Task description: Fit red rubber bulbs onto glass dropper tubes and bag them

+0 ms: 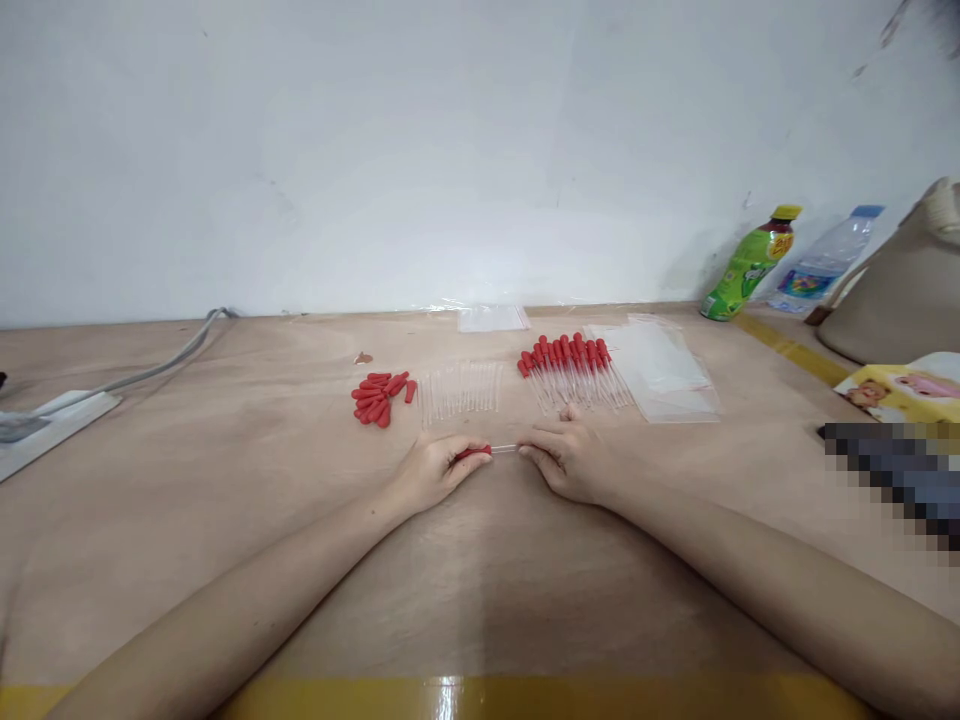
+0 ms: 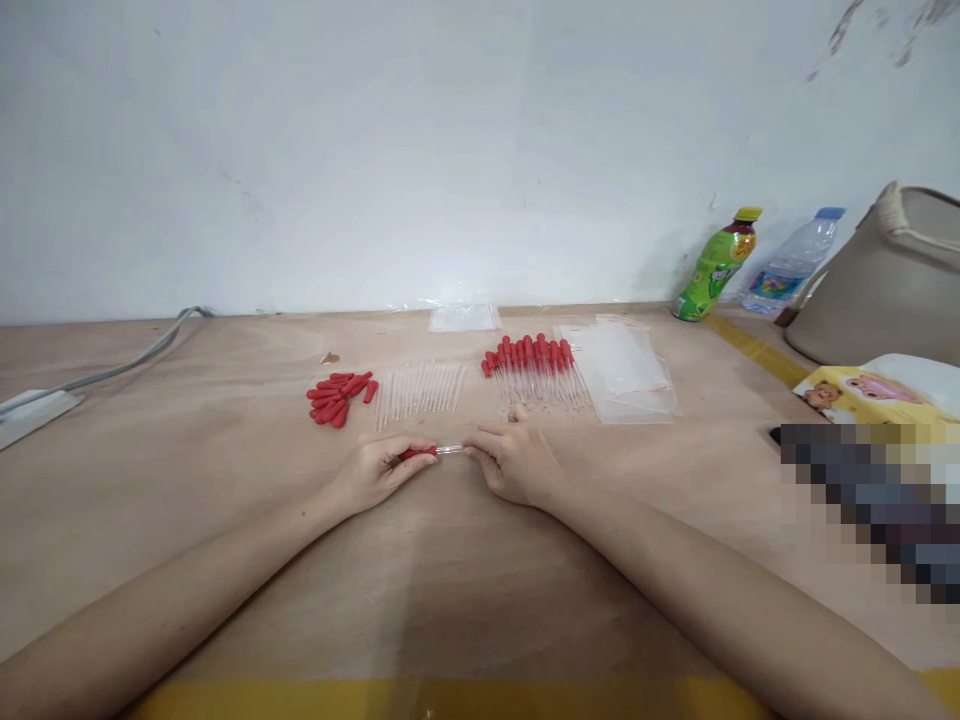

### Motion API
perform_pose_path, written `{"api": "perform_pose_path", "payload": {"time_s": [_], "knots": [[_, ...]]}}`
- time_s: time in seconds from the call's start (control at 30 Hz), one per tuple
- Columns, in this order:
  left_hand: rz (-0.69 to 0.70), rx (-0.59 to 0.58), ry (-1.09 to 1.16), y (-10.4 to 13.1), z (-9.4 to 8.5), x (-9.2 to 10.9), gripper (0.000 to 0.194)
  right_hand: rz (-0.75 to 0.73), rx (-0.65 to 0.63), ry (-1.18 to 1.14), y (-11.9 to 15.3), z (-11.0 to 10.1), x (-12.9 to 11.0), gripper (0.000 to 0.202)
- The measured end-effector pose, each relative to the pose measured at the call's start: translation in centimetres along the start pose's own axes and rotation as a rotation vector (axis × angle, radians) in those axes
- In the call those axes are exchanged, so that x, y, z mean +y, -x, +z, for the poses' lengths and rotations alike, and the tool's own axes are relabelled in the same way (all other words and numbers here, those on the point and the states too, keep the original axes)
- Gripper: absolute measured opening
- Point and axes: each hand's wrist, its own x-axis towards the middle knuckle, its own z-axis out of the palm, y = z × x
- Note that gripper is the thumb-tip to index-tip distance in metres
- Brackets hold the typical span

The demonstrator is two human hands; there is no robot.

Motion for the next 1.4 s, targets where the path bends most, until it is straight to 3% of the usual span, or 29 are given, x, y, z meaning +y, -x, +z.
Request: {"api": "perform_pose_path", "payload": {"time_s": [0.33, 0.73, 0.9, 1.0, 1.13, 1.2, 1.27, 1.4], "knots": [[0.114, -0.013, -0.030, 0.1, 0.1, -0.2, 0.018, -0.023, -0.097, -0.055, -0.3, 0.2, -0.1, 0.025], [0.161, -0.001, -0.086, 0.1, 0.2, -0.2, 0.017, 0.077, -0.197, -0.143, -0.9, 0.8, -0.7, 0.023], [0.103, -0.026, -0.017, -0.5, -0.3, -0.5, 0.017, 0.169, -0.248, -0.202, -1.7, 0.2, -1.4, 0.024], [0.026, -0.001, 0.051, -0.7, -0.8, -0.9, 0.029, 0.232, -0.301, -0.272, -2.1, -0.7, -1.9, 0.023], [-0.067, 0.032, -0.026, -0.8, -1.2, -1.1, 0.033, 0.353, -0.381, -0.354, -2.3, -2.2, -0.9, 0.021], [-0.059, 0.014, -0.077, -0.8, -1.3, -1.0, 0.028, 0.470, -0.357, -0.394, -2.7, -2.8, 0.5, 0.024], [0.001, -0.018, -0.093, -0.9, -1.3, -0.9, 0.025, 0.639, -0.255, -0.393, -3.3, -3.1, 2.1, 0.024], [0.077, -0.041, -0.092, -0.9, -1.1, -0.9, 0.027, 0.828, -0.037, -0.135, -5.2, -2.6, 4.7, 0.025]]}}
